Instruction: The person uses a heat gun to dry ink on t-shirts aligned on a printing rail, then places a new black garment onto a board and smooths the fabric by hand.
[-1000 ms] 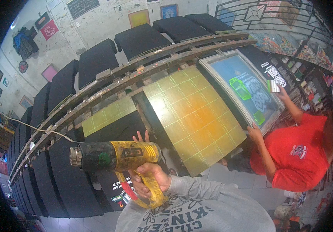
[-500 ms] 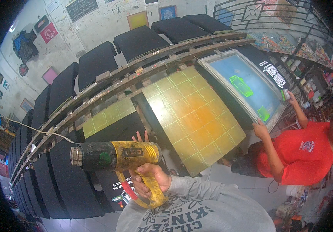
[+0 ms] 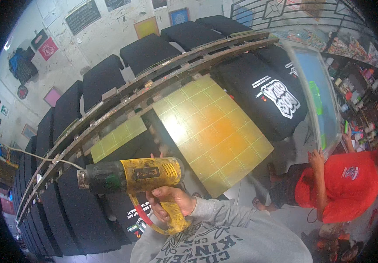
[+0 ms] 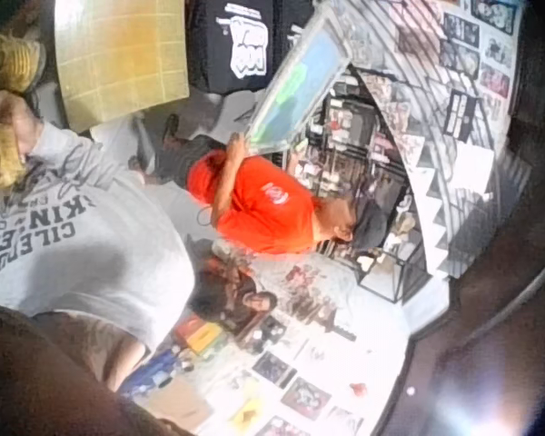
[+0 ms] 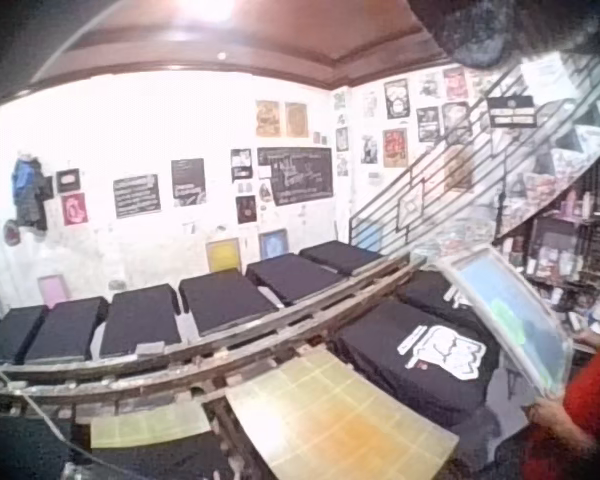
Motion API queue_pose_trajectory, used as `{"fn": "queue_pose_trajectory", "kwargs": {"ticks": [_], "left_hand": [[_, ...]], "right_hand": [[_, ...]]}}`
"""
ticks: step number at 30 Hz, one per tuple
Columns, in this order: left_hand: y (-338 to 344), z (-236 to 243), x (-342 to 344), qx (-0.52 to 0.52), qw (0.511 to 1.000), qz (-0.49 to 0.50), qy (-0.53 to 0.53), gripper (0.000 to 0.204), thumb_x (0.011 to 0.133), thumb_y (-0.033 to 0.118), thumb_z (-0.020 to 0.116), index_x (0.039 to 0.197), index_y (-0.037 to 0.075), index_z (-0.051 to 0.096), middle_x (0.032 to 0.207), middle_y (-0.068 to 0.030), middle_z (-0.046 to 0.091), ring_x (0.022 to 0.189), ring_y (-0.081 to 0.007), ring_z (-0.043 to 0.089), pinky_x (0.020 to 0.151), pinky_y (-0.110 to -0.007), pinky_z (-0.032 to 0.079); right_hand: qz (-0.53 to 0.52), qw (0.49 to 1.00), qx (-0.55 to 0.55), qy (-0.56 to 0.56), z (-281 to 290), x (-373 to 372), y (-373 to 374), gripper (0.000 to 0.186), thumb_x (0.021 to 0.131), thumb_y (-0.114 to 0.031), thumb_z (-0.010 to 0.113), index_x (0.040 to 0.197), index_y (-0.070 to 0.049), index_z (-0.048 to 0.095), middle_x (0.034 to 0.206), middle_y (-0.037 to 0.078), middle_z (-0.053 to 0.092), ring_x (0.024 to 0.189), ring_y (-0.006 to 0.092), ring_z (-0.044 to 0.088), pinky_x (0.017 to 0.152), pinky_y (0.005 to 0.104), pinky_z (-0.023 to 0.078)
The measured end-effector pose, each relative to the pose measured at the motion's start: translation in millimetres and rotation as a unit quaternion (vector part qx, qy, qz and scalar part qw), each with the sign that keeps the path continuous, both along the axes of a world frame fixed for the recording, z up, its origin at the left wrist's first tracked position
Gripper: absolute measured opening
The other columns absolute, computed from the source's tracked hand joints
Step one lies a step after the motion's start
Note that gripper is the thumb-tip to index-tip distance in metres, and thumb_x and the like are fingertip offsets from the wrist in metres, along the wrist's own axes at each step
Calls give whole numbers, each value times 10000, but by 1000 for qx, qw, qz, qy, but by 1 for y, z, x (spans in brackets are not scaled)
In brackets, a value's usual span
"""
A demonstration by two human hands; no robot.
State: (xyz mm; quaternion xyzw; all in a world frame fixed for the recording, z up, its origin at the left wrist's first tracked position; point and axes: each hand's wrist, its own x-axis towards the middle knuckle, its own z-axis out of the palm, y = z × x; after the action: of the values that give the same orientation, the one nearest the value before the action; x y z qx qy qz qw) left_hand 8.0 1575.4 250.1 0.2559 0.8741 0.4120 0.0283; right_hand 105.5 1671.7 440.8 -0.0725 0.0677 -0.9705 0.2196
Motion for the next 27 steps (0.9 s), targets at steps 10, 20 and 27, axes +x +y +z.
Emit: {"fn": "queue_pose_trajectory", "kwargs": {"ticks": [10, 20, 27], "left_hand": [[-26, 56, 99, 328, 735, -57, -591, 634, 857, 232, 417, 1434, -29, 398, 1351, -249, 558, 1101, -336, 652, 1028, -392, 476], [-70, 231, 27, 518, 780, -76, -342, 489, 902, 251, 394, 1282, -49, 465, 1265, -307, 542, 691, -438, 685, 382, -531, 569], [-15, 215, -51, 594, 709, -72, -373, 484, 1041, 283, 317, 1375, -52, 420, 971, -280, 654, 362, -269, 555, 328, -389, 545]], "right_hand": [[-247, 951, 180, 34, 30, 6, 87, 595, 955, -550, 474, 1195, -9, 528, 575, 107, 540, 440, 233, 544, 428, 351, 471], [-634, 667, 389, -43, 127, 80, 269, 439, 950, -394, 520, 1128, 7, 525, 848, 103, 542, 519, 217, 588, 467, 320, 507], [-516, 491, 667, -220, 128, 108, 431, 310, 864, -218, 737, 1069, -22, 612, 790, 50, 629, 568, 134, 605, 487, 260, 470]]}}
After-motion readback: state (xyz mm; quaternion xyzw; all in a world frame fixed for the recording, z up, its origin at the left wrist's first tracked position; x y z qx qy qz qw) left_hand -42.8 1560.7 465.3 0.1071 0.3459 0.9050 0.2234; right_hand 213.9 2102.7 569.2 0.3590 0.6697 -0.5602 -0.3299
